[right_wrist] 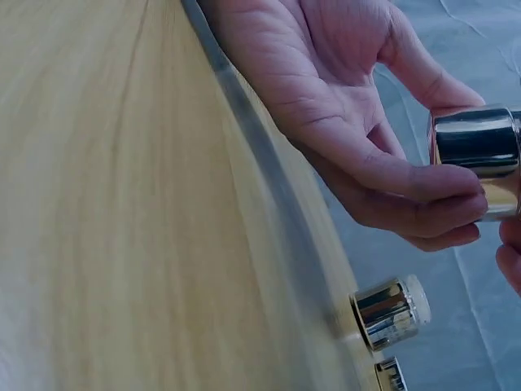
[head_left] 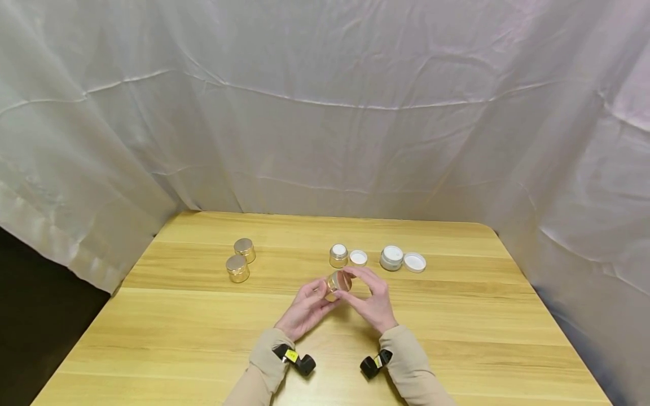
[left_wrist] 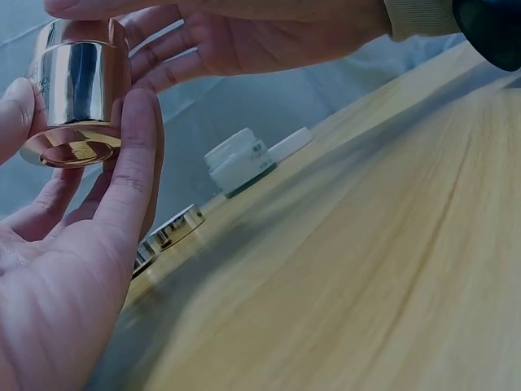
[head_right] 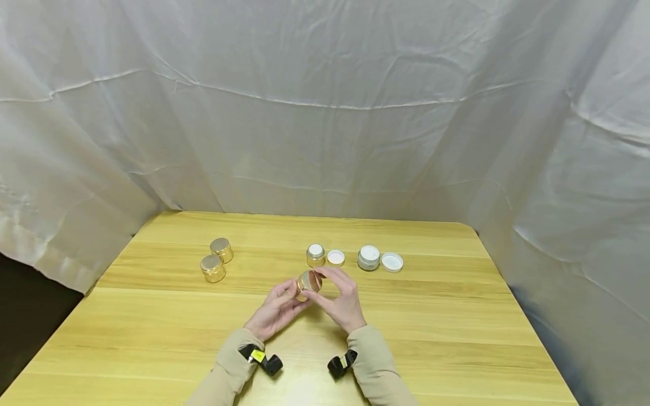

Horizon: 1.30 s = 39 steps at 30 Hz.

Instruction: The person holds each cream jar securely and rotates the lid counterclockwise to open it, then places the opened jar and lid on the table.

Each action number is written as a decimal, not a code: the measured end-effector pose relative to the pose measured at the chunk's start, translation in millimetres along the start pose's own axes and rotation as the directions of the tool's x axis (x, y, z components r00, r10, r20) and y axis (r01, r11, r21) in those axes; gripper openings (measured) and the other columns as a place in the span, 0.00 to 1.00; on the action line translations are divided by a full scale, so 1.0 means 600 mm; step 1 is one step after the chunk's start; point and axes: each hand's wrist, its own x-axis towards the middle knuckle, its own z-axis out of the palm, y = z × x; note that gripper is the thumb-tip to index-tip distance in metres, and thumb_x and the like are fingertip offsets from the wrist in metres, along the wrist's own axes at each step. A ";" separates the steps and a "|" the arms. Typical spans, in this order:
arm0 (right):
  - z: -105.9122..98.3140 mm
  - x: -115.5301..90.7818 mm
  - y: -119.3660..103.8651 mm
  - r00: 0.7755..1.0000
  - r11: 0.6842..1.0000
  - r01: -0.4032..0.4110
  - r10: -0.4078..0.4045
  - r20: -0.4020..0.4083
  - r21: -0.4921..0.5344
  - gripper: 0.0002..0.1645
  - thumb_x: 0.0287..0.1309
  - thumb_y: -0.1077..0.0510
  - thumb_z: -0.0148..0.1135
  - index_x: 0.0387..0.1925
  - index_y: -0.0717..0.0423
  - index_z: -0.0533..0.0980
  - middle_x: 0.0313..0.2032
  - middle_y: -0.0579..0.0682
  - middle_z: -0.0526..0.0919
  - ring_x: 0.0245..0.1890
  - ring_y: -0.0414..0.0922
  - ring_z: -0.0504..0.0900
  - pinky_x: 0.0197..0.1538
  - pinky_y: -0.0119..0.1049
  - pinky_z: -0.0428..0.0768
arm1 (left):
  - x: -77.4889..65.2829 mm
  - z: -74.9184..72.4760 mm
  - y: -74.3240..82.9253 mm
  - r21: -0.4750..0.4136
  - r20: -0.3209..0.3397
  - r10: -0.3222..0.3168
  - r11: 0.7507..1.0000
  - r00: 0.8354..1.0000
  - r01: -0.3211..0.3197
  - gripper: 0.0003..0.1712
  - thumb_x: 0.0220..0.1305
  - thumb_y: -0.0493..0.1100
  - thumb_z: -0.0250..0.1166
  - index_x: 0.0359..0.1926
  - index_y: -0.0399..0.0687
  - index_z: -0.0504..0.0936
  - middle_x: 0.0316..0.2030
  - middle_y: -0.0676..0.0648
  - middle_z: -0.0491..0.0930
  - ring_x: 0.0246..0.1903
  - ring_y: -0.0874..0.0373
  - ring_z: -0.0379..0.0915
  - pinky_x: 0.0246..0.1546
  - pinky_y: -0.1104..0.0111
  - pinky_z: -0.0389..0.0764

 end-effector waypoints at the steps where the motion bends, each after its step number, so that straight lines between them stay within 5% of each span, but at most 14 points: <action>1: 0.000 0.001 -0.001 1.000 1.000 0.001 -0.001 0.002 -0.006 0.35 0.31 0.70 0.81 0.49 0.66 0.81 0.47 0.63 0.87 0.45 0.56 0.86 0.61 0.22 0.79 | 0.001 0.000 -0.001 0.002 0.004 -0.002 1.000 1.000 0.002 0.14 0.77 0.40 0.51 0.57 0.49 0.79 0.61 0.47 0.72 0.58 0.57 0.78 0.68 0.67 0.76; 9: 0.002 0.015 -0.032 1.000 1.000 -0.006 0.006 0.011 0.010 0.28 0.33 0.76 0.78 0.44 0.72 0.81 0.43 0.68 0.86 0.43 0.60 0.84 0.61 0.21 0.78 | 0.002 0.002 -0.002 0.014 0.006 -0.006 1.000 1.000 0.006 0.16 0.79 0.41 0.48 0.58 0.49 0.78 0.61 0.48 0.73 0.58 0.58 0.78 0.69 0.66 0.76; 17: -0.008 0.036 -0.079 0.999 0.999 0.035 -0.036 0.020 0.042 0.26 0.34 0.79 0.75 0.42 0.76 0.80 0.41 0.70 0.85 0.43 0.59 0.84 0.61 0.23 0.79 | 0.002 -0.001 -0.002 0.049 0.018 -0.003 0.999 1.000 0.002 0.21 0.78 0.42 0.50 0.66 0.38 0.70 0.60 0.49 0.75 0.58 0.58 0.78 0.68 0.67 0.77; 24: -0.008 0.034 -0.076 0.999 0.996 0.018 -0.021 0.035 0.091 0.25 0.36 0.80 0.74 0.42 0.78 0.79 0.42 0.72 0.84 0.44 0.60 0.83 0.61 0.22 0.78 | 0.001 0.001 -0.001 0.059 0.026 0.009 0.998 1.000 -0.011 0.30 0.78 0.43 0.51 0.71 0.28 0.60 0.60 0.49 0.75 0.58 0.59 0.78 0.68 0.67 0.77; 39: -0.005 0.029 -0.065 0.999 0.994 0.013 -0.018 0.047 0.108 0.25 0.37 0.82 0.72 0.43 0.79 0.78 0.43 0.73 0.83 0.44 0.64 0.81 0.62 0.22 0.78 | 0.000 0.002 -0.001 0.073 0.033 0.017 0.997 0.999 -0.019 0.31 0.78 0.44 0.51 0.72 0.28 0.58 0.61 0.49 0.75 0.59 0.59 0.78 0.68 0.66 0.77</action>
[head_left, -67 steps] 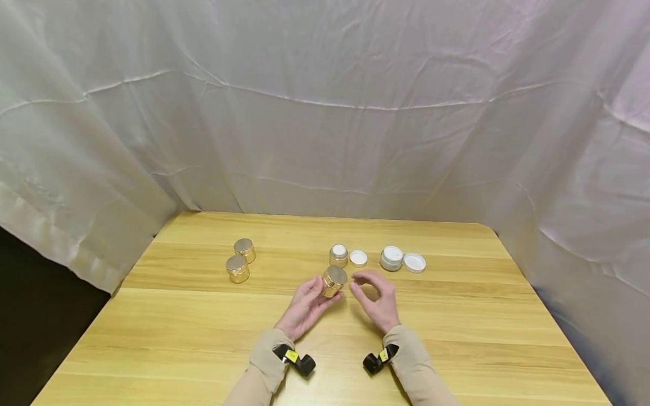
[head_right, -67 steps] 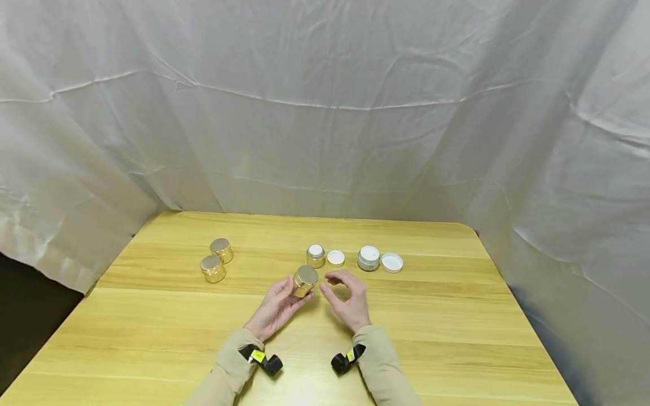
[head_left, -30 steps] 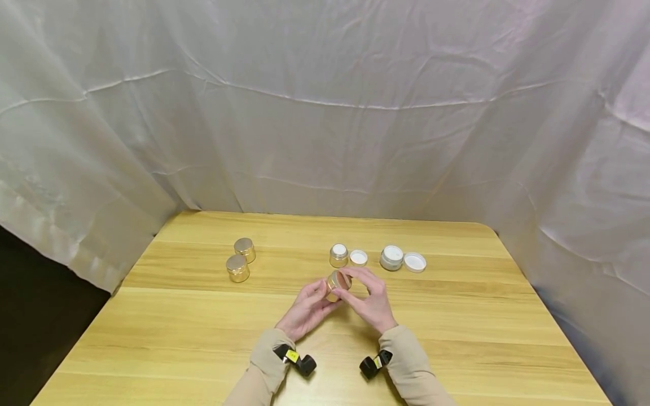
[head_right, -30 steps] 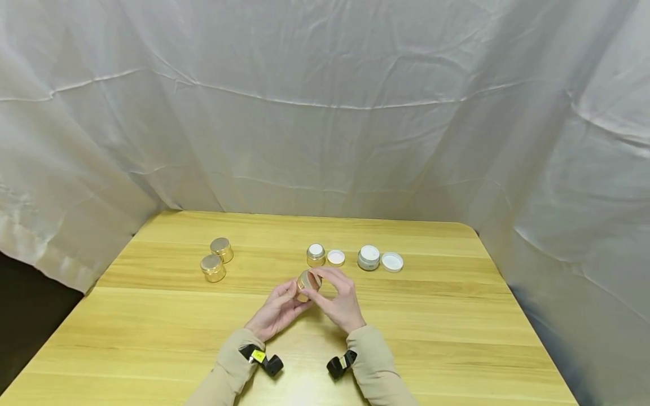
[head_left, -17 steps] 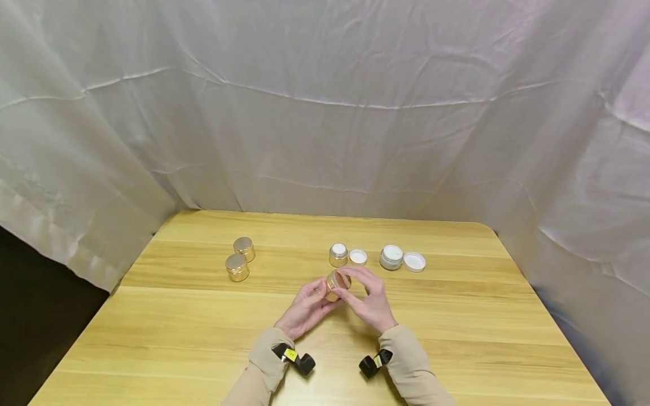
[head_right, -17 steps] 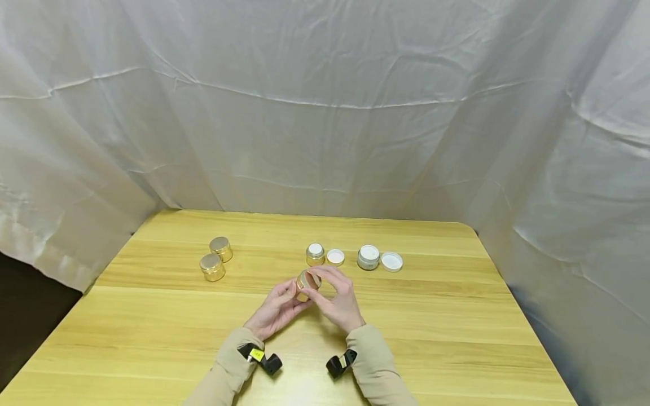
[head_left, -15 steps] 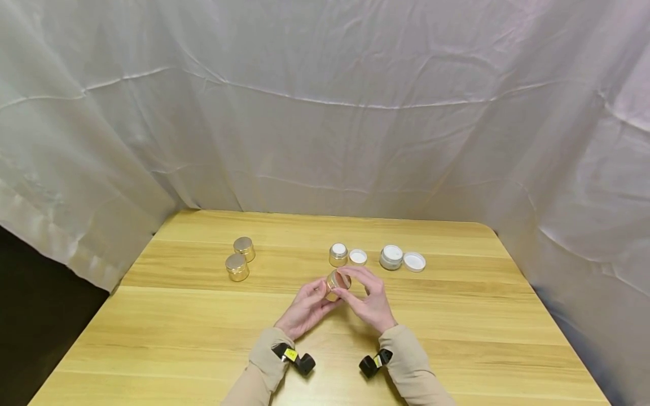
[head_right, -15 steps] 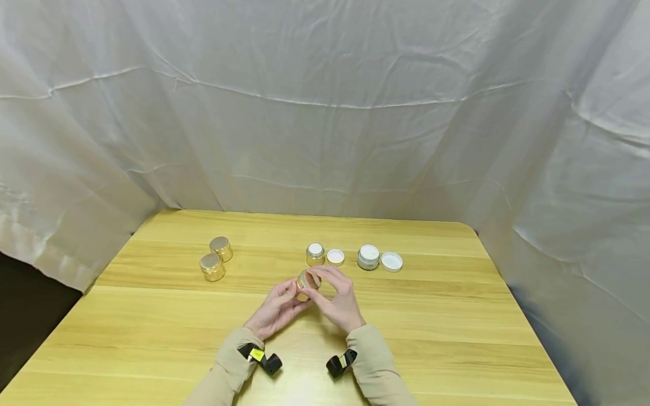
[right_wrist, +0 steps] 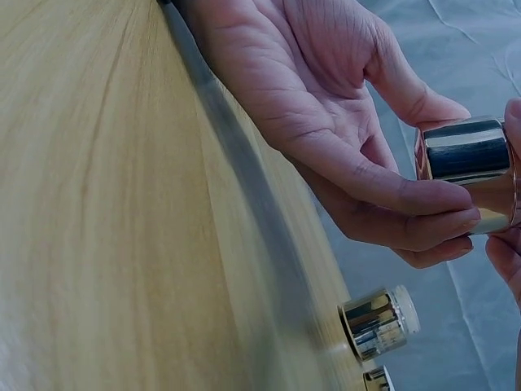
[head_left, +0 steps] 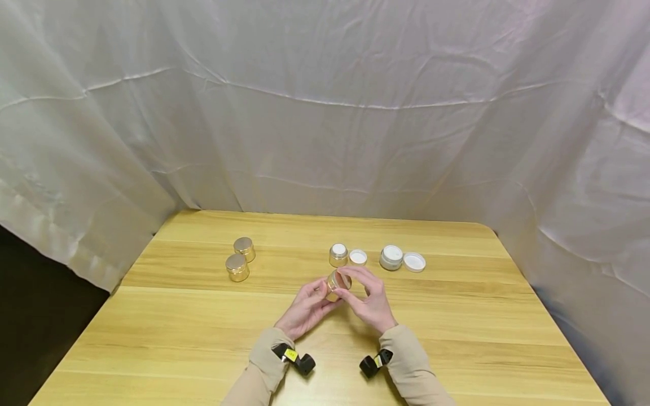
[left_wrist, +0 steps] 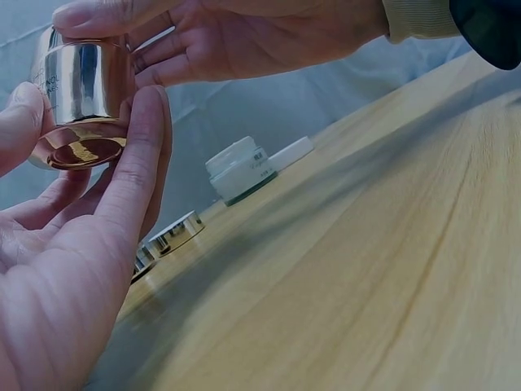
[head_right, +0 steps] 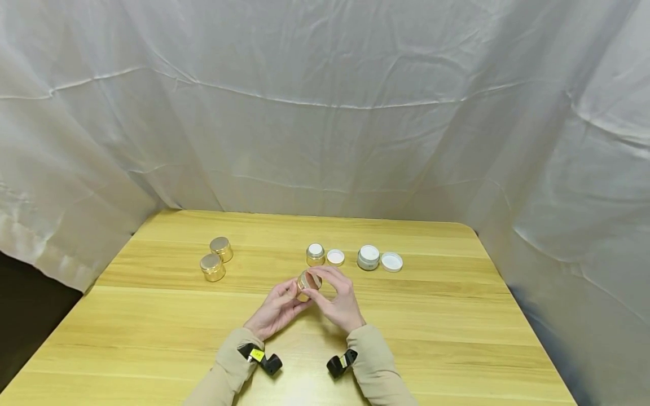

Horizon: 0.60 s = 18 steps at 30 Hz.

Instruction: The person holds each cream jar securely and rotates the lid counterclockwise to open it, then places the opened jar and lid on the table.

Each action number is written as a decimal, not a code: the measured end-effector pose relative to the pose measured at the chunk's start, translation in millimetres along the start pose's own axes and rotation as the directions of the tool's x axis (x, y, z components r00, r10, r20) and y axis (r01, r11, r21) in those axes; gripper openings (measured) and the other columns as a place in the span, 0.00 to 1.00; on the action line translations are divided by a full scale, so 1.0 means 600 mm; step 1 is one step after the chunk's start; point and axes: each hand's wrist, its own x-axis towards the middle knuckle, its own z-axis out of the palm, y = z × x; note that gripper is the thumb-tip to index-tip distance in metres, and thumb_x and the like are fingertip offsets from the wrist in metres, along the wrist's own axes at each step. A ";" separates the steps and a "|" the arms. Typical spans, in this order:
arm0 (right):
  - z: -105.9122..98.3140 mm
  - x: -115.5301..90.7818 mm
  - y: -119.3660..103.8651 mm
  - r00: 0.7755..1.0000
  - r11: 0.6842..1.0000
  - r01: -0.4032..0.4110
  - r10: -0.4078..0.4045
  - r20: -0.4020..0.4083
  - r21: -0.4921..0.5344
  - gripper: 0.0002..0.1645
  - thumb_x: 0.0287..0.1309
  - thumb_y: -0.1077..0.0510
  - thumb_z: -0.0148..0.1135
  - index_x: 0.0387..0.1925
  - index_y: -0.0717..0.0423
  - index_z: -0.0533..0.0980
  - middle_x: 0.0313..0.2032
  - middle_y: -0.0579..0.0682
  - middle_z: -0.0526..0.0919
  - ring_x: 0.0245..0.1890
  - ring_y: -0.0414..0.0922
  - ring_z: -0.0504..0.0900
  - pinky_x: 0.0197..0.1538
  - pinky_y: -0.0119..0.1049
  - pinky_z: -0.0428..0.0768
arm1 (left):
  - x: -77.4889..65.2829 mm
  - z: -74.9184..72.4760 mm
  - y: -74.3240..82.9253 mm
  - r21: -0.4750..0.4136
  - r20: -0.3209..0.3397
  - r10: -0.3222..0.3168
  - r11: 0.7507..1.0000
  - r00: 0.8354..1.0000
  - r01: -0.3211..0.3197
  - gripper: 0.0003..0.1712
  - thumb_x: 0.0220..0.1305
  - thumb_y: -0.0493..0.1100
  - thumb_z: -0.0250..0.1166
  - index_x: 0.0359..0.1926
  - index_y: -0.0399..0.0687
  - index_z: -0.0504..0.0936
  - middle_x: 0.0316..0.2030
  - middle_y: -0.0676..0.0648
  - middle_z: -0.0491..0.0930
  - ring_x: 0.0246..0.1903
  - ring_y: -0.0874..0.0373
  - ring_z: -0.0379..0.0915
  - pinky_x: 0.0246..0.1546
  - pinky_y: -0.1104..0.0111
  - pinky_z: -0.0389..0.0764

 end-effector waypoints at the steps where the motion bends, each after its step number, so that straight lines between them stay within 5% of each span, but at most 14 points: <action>1: 0.001 -0.003 0.007 1.000 1.000 -0.002 0.002 0.001 0.001 0.25 0.37 0.82 0.72 0.44 0.79 0.78 0.43 0.73 0.83 0.44 0.64 0.81 0.62 0.22 0.78 | 0.000 0.000 0.000 0.001 0.000 0.000 1.000 1.000 0.000 0.31 0.78 0.44 0.51 0.72 0.28 0.59 0.60 0.49 0.75 0.59 0.59 0.78 0.68 0.66 0.77; 10: 0.000 -0.020 0.051 1.000 1.000 0.001 -0.001 0.025 0.004 0.28 0.41 0.77 0.74 0.49 0.72 0.79 0.48 0.68 0.84 0.50 0.56 0.83 0.65 0.23 0.77 | 0.000 0.002 0.001 -0.006 0.010 -0.004 1.000 1.000 0.004 0.33 0.77 0.44 0.51 0.72 0.25 0.56 0.60 0.48 0.75 0.59 0.59 0.78 0.68 0.66 0.76; 18: -0.002 -0.022 0.052 0.998 1.000 0.015 -0.014 0.057 -0.023 0.28 0.47 0.73 0.72 0.53 0.68 0.79 0.51 0.66 0.85 0.55 0.51 0.83 0.68 0.27 0.76 | 0.000 0.002 -0.001 -0.041 0.001 0.006 0.999 1.000 -0.006 0.19 0.77 0.43 0.53 0.63 0.40 0.73 0.60 0.48 0.74 0.59 0.59 0.78 0.68 0.66 0.77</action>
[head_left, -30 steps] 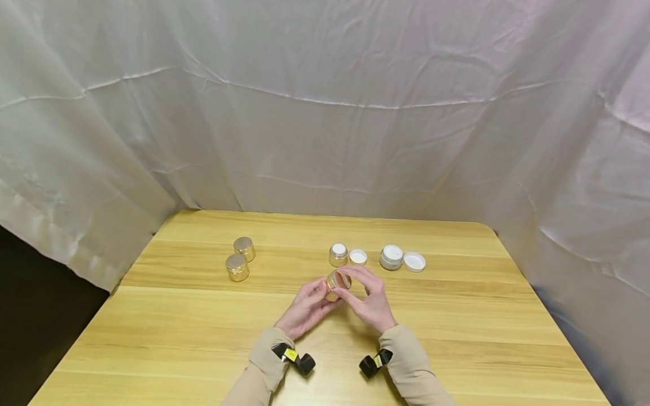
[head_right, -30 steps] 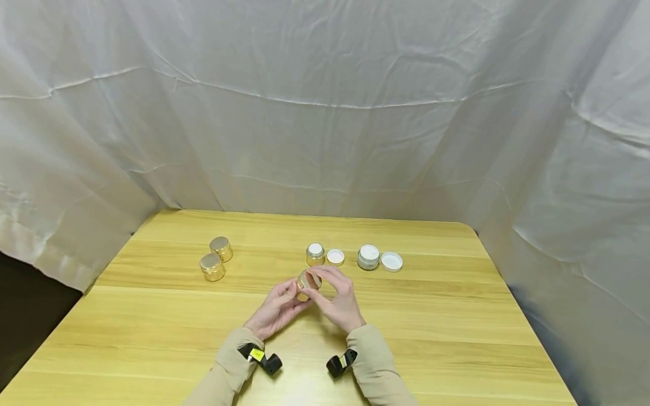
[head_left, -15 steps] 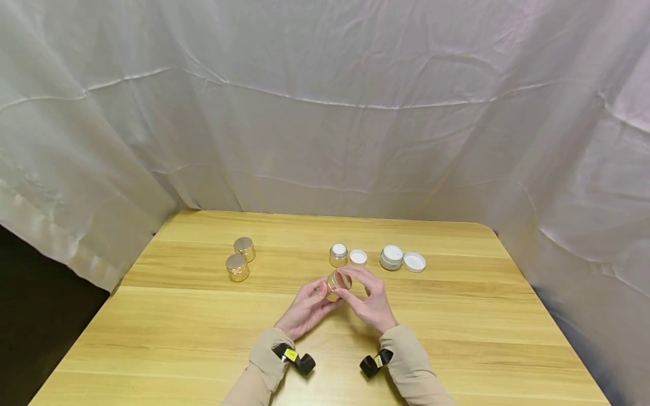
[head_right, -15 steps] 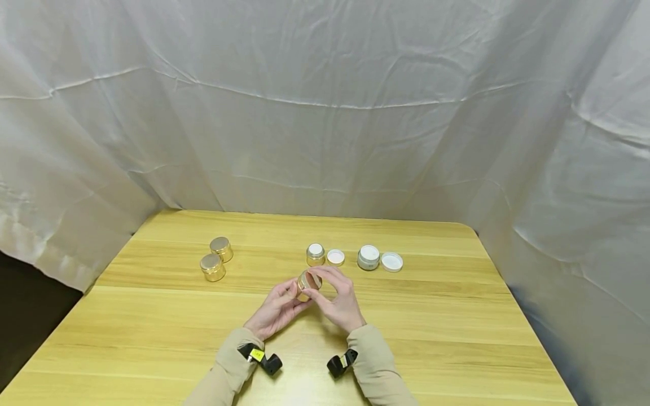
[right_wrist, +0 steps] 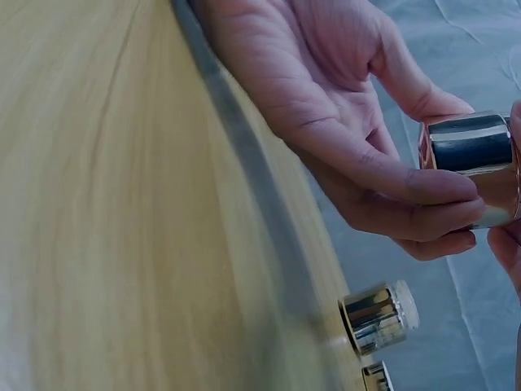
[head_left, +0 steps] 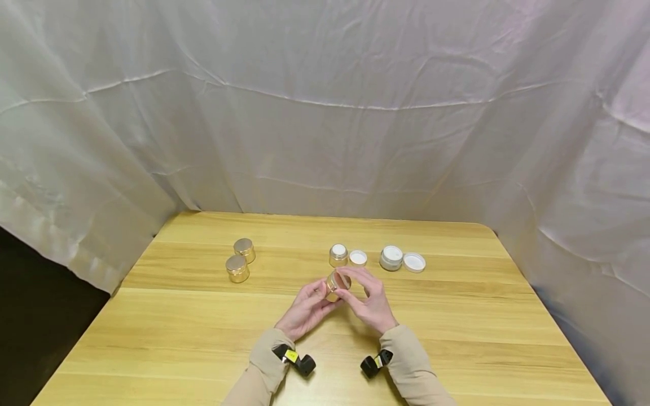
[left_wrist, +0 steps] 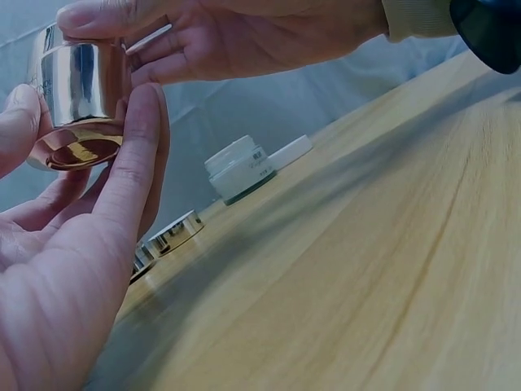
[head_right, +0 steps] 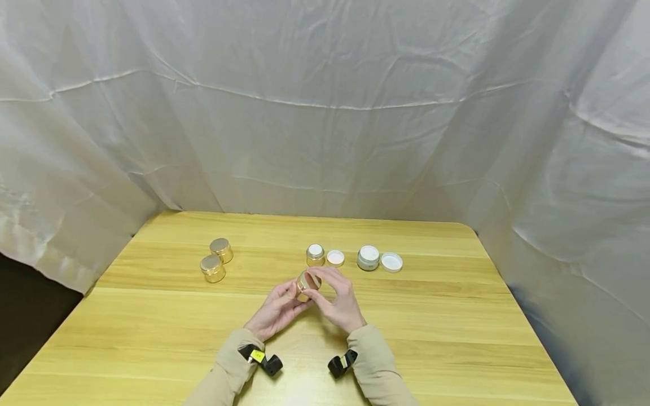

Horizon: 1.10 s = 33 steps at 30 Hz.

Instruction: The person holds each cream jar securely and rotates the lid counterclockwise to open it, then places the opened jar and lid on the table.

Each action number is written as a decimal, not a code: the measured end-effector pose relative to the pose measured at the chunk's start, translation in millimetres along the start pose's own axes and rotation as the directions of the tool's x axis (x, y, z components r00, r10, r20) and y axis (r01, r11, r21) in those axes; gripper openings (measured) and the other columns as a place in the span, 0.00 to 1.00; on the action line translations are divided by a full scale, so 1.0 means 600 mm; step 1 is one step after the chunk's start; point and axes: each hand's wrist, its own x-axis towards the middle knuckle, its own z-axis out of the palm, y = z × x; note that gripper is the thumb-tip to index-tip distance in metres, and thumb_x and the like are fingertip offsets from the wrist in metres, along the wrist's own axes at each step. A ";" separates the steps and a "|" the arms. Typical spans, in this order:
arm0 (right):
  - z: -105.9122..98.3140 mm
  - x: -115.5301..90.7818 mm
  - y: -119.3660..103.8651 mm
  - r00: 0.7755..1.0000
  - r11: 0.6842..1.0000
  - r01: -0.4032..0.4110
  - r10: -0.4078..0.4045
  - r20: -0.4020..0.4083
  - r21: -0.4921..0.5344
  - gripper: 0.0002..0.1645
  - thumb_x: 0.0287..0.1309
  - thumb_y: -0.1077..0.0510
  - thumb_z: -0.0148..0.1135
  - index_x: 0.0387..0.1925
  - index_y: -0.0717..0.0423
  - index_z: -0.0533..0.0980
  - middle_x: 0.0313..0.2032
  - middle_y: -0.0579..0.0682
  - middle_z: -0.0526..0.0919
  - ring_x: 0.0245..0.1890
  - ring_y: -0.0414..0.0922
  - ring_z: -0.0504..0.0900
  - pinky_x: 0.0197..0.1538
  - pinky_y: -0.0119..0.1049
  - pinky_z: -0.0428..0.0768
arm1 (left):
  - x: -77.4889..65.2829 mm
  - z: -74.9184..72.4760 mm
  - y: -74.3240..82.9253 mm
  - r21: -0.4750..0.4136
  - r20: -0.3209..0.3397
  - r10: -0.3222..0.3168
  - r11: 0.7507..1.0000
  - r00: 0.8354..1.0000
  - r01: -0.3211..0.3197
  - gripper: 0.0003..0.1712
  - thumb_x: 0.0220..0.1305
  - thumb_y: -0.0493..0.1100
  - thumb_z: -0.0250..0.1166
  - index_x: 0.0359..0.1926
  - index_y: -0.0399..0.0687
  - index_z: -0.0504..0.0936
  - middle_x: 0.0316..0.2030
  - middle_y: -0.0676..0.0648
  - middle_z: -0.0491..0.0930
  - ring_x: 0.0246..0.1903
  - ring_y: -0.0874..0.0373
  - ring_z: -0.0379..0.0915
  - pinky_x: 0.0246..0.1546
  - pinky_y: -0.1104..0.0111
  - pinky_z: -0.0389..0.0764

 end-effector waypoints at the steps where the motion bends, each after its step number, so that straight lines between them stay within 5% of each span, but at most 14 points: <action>1: 0.000 0.000 0.000 1.000 1.000 0.003 -0.003 0.000 -0.017 0.28 0.47 0.72 0.73 0.54 0.68 0.79 0.51 0.65 0.85 0.55 0.52 0.83 0.68 0.28 0.76 | 0.000 0.000 0.000 0.000 -0.006 -0.002 1.000 1.000 0.002 0.20 0.77 0.43 0.53 0.64 0.40 0.72 0.60 0.48 0.75 0.58 0.59 0.78 0.68 0.67 0.77; 8: 0.005 0.000 -0.001 0.998 0.993 -0.002 -0.005 -0.061 -0.117 0.30 0.45 0.68 0.75 0.53 0.65 0.79 0.52 0.64 0.84 0.54 0.53 0.82 0.69 0.30 0.74 | 0.000 -0.001 0.001 -0.029 0.003 0.013 1.000 1.000 -0.013 0.19 0.77 0.41 0.52 0.64 0.44 0.73 0.59 0.50 0.77 0.57 0.60 0.79 0.67 0.68 0.78; 13: 0.005 0.007 -0.005 0.994 0.990 0.028 -0.043 -0.104 -0.138 0.28 0.38 0.68 0.78 0.47 0.65 0.81 0.45 0.61 0.85 0.44 0.53 0.82 0.57 0.31 0.80 | 0.002 -0.007 -0.001 -0.033 0.050 0.051 0.998 0.997 -0.050 0.20 0.79 0.40 0.49 0.66 0.43 0.72 0.60 0.50 0.78 0.59 0.60 0.79 0.68 0.67 0.76; 18: 0.000 0.015 -0.008 0.998 0.987 0.001 -0.012 -0.069 -0.159 0.29 0.37 0.65 0.81 0.46 0.63 0.81 0.40 0.57 0.86 0.37 0.51 0.82 0.46 0.37 0.84 | 0.002 -0.006 -0.001 -0.014 -0.020 0.027 1.000 0.999 -0.027 0.24 0.77 0.42 0.53 0.69 0.37 0.67 0.58 0.52 0.79 0.57 0.61 0.79 0.67 0.67 0.78; 24: -0.008 0.027 -0.016 0.998 0.977 -0.067 0.064 -0.018 -0.203 0.23 0.42 0.61 0.80 0.44 0.59 0.83 0.39 0.52 0.87 0.35 0.47 0.83 0.41 0.36 0.85 | 0.004 -0.001 0.000 -0.026 -0.043 0.018 0.999 0.999 -0.019 0.17 0.78 0.41 0.51 0.62 0.46 0.75 0.60 0.51 0.78 0.59 0.60 0.79 0.69 0.64 0.76; 33: -0.016 0.042 -0.036 0.987 0.972 -0.146 0.155 0.038 -0.186 0.16 0.48 0.60 0.78 0.41 0.56 0.85 0.39 0.49 0.89 0.37 0.44 0.86 0.44 0.34 0.87 | 0.002 -0.002 0.001 -0.040 -0.070 0.014 0.999 0.997 -0.017 0.22 0.77 0.38 0.52 0.68 0.36 0.68 0.62 0.48 0.75 0.61 0.58 0.77 0.71 0.63 0.73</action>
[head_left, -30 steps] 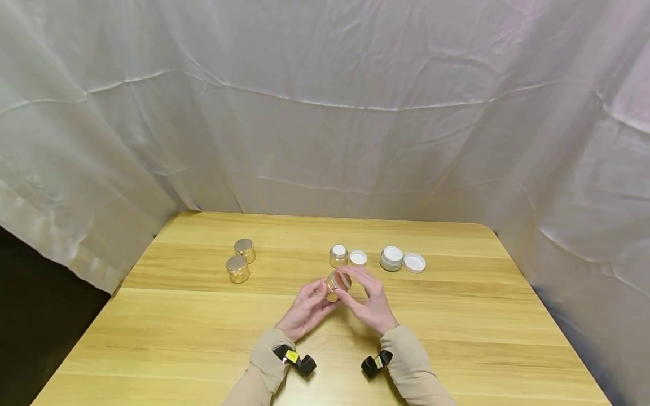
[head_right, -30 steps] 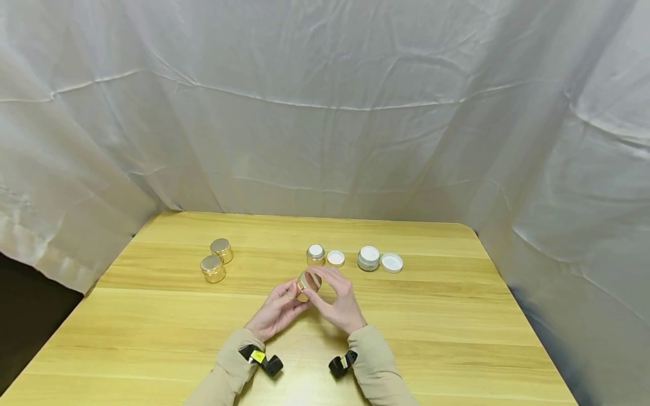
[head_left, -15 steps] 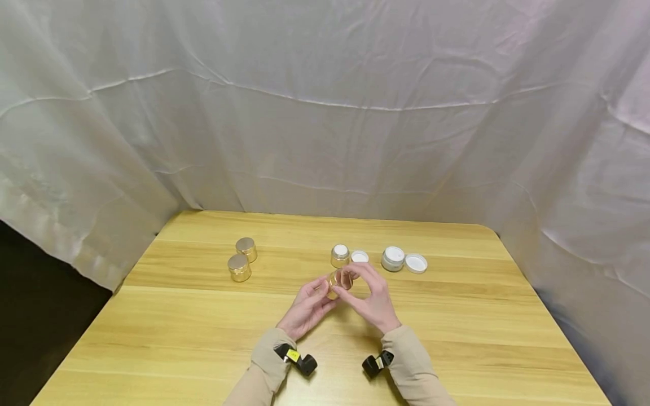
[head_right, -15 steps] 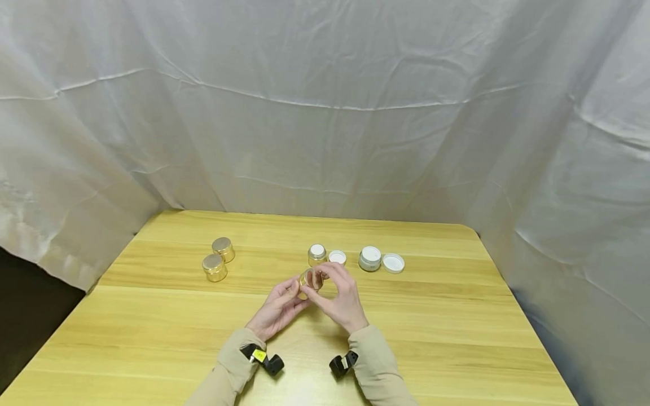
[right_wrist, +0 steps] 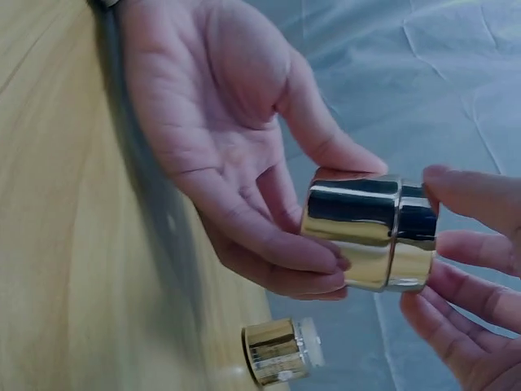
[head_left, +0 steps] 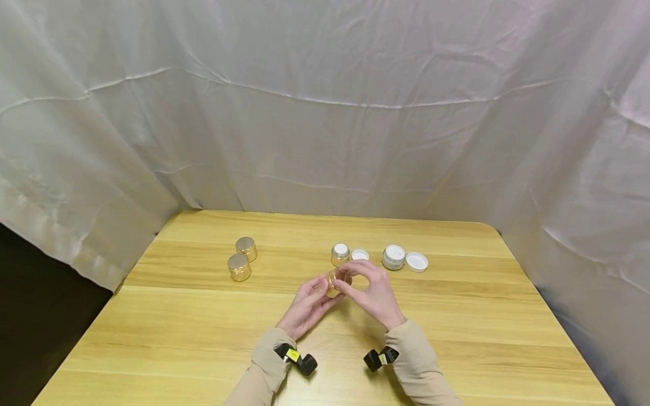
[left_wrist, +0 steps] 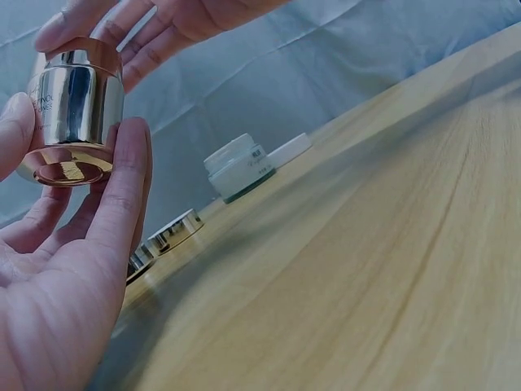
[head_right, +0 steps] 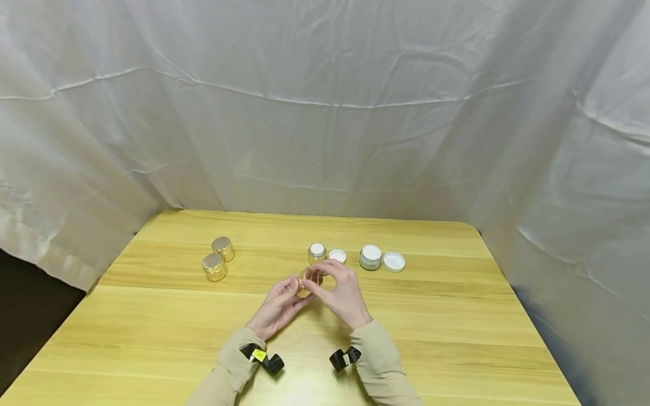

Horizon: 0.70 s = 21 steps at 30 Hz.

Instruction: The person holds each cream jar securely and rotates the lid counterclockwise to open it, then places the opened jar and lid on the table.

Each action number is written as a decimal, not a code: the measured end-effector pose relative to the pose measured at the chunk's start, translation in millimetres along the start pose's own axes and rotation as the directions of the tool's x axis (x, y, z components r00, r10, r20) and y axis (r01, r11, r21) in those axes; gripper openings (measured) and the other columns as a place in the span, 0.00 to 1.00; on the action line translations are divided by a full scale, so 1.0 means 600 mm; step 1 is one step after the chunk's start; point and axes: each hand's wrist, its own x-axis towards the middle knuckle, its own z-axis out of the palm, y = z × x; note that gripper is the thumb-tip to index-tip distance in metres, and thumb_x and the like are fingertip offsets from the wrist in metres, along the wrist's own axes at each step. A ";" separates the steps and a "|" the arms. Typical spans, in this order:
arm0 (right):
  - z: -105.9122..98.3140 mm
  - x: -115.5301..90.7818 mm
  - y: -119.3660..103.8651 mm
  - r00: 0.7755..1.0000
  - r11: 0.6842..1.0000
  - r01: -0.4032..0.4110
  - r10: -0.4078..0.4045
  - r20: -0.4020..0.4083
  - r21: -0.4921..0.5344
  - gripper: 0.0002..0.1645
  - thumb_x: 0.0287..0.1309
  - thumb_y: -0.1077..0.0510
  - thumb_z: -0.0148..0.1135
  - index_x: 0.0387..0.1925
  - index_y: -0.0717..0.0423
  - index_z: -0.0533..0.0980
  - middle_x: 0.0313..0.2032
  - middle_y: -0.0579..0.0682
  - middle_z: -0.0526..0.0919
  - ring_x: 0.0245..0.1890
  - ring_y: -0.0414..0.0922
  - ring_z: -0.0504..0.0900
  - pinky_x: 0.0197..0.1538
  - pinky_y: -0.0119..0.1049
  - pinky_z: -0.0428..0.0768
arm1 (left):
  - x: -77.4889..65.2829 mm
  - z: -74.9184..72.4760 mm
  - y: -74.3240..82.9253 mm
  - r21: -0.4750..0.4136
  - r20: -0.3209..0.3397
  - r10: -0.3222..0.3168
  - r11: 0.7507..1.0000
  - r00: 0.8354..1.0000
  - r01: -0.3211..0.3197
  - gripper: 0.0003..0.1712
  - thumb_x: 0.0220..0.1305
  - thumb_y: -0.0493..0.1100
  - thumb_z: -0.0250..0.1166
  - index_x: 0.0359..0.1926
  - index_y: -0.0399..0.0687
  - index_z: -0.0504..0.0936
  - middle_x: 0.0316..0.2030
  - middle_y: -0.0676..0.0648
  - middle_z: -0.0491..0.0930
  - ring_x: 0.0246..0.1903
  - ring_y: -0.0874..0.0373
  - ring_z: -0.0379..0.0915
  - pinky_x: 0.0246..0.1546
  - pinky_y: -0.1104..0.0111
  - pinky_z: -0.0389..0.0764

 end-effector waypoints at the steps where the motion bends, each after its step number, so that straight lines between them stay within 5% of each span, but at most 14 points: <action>1: -0.001 0.000 -0.002 1.000 1.000 -0.007 0.007 0.006 -0.008 0.17 0.48 0.60 0.78 0.42 0.56 0.85 0.40 0.49 0.89 0.38 0.45 0.86 0.46 0.35 0.87 | 0.000 0.001 0.000 0.002 -0.001 0.000 1.000 1.000 0.000 0.23 0.77 0.38 0.52 0.68 0.35 0.66 0.63 0.48 0.74 0.61 0.58 0.77 0.71 0.63 0.73; 9: -0.007 -0.001 -0.008 0.994 0.997 -0.077 0.078 0.075 -0.027 0.21 0.51 0.60 0.76 0.49 0.57 0.84 0.50 0.55 0.87 0.53 0.51 0.85 0.61 0.50 0.83 | 0.000 0.002 0.001 0.001 -0.008 -0.001 1.000 1.000 0.001 0.19 0.77 0.38 0.52 0.65 0.41 0.72 0.62 0.49 0.75 0.61 0.58 0.77 0.70 0.63 0.74; 15: -0.009 -0.003 -0.009 0.986 0.986 -0.165 0.165 0.030 -0.021 0.19 0.53 0.57 0.75 0.48 0.55 0.84 0.45 0.51 0.88 0.42 0.47 0.85 0.49 0.43 0.87 | 0.002 0.000 -0.001 0.012 -0.014 -0.020 1.000 1.000 0.020 0.26 0.77 0.40 0.52 0.70 0.33 0.64 0.62 0.48 0.74 0.61 0.57 0.77 0.71 0.62 0.74; 21: -0.007 -0.003 -0.006 0.991 0.991 -0.130 0.131 0.030 -0.015 0.14 0.53 0.57 0.76 0.43 0.55 0.85 0.36 0.48 0.88 0.35 0.46 0.85 0.41 0.36 0.87 | 0.001 0.003 0.001 0.019 -0.004 -0.020 1.000 1.000 0.020 0.26 0.77 0.40 0.52 0.70 0.34 0.64 0.63 0.48 0.75 0.62 0.57 0.76 0.71 0.62 0.73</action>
